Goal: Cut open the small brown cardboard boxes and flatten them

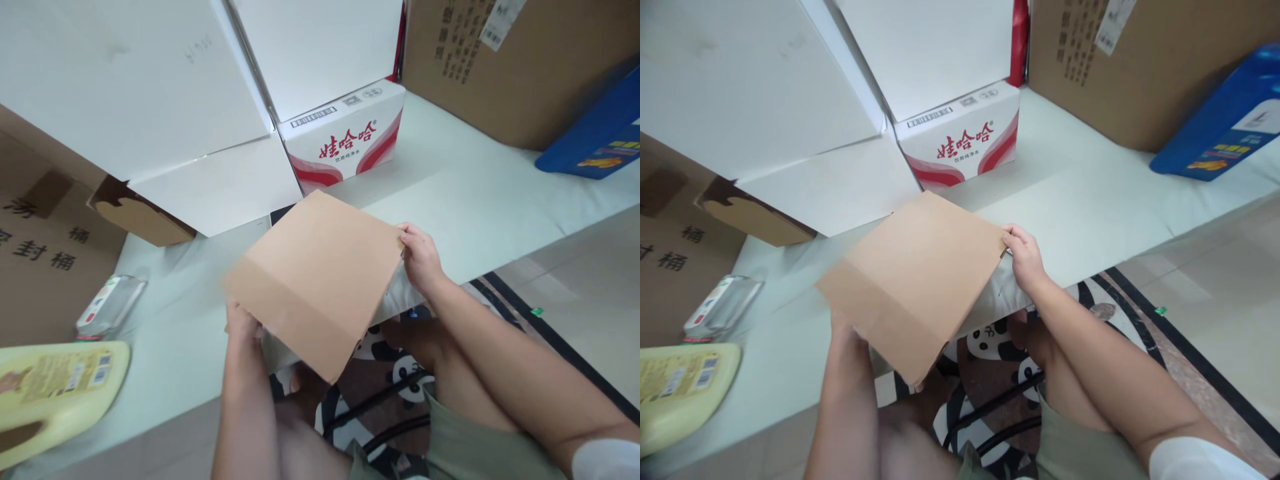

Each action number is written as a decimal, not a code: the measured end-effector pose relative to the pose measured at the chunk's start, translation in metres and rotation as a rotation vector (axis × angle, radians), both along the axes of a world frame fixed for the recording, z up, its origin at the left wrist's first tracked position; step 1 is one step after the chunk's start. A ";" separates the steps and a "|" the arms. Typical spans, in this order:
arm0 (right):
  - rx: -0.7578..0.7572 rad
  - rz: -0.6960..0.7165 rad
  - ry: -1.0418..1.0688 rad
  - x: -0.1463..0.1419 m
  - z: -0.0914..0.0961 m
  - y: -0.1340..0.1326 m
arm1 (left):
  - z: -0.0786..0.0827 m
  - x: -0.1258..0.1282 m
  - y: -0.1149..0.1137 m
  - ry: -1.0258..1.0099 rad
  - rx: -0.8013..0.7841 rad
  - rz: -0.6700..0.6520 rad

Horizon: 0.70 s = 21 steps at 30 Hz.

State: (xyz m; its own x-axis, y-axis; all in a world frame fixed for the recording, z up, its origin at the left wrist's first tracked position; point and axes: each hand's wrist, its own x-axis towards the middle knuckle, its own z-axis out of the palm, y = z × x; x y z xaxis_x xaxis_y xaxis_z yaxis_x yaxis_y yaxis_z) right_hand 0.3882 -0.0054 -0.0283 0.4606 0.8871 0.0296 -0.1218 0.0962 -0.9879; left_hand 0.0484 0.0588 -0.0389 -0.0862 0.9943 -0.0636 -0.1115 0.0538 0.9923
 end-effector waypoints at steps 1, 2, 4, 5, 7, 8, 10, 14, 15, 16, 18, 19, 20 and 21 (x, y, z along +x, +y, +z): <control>-0.039 -0.022 -0.022 0.001 -0.002 0.003 | 0.003 0.003 -0.002 -0.016 -0.005 0.031; -0.084 -0.024 -0.039 0.001 -0.005 0.005 | 0.005 0.006 -0.003 -0.035 -0.014 0.067; -0.159 0.021 -0.041 0.000 -0.009 0.007 | 0.009 0.010 -0.003 -0.083 -0.043 0.141; -0.186 0.051 -0.023 -0.002 -0.011 0.007 | 0.010 0.012 -0.003 -0.112 -0.062 0.172; -0.233 0.122 0.041 -0.006 -0.012 0.006 | 0.014 0.014 -0.003 -0.175 -0.107 0.218; -0.259 0.161 0.086 -0.009 -0.012 0.005 | 0.015 0.015 -0.003 -0.201 -0.129 0.230; -0.314 0.250 0.178 -0.016 -0.011 0.003 | 0.018 0.016 -0.004 -0.234 -0.153 0.227; -0.352 0.285 0.329 -0.027 -0.007 0.003 | 0.020 0.017 -0.012 -0.244 -0.139 0.059; -0.345 0.268 0.361 -0.029 -0.005 0.003 | 0.021 0.017 -0.014 -0.232 -0.132 -0.002; -0.337 0.252 0.391 -0.030 -0.004 0.003 | 0.021 0.017 -0.017 -0.218 -0.134 -0.058; -0.329 0.242 0.437 -0.032 -0.002 0.003 | 0.024 0.015 -0.022 -0.194 -0.162 -0.155; -0.332 0.247 0.453 -0.031 -0.001 0.003 | 0.026 0.013 -0.025 -0.191 -0.187 -0.201; -0.341 0.252 0.462 -0.031 0.000 0.003 | 0.028 0.011 -0.026 -0.200 -0.211 -0.245; -0.355 0.254 0.465 -0.030 0.001 0.003 | 0.030 0.008 -0.027 -0.222 -0.230 -0.283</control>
State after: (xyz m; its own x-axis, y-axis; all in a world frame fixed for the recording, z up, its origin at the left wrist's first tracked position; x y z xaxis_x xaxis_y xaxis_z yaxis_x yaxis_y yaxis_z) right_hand 0.3580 -0.0026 -0.0276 0.1283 0.8893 -0.4390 -0.5212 -0.3161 -0.7927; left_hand 0.0568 0.0315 -0.0087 0.2287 0.9345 -0.2728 -0.2700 0.3302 0.9045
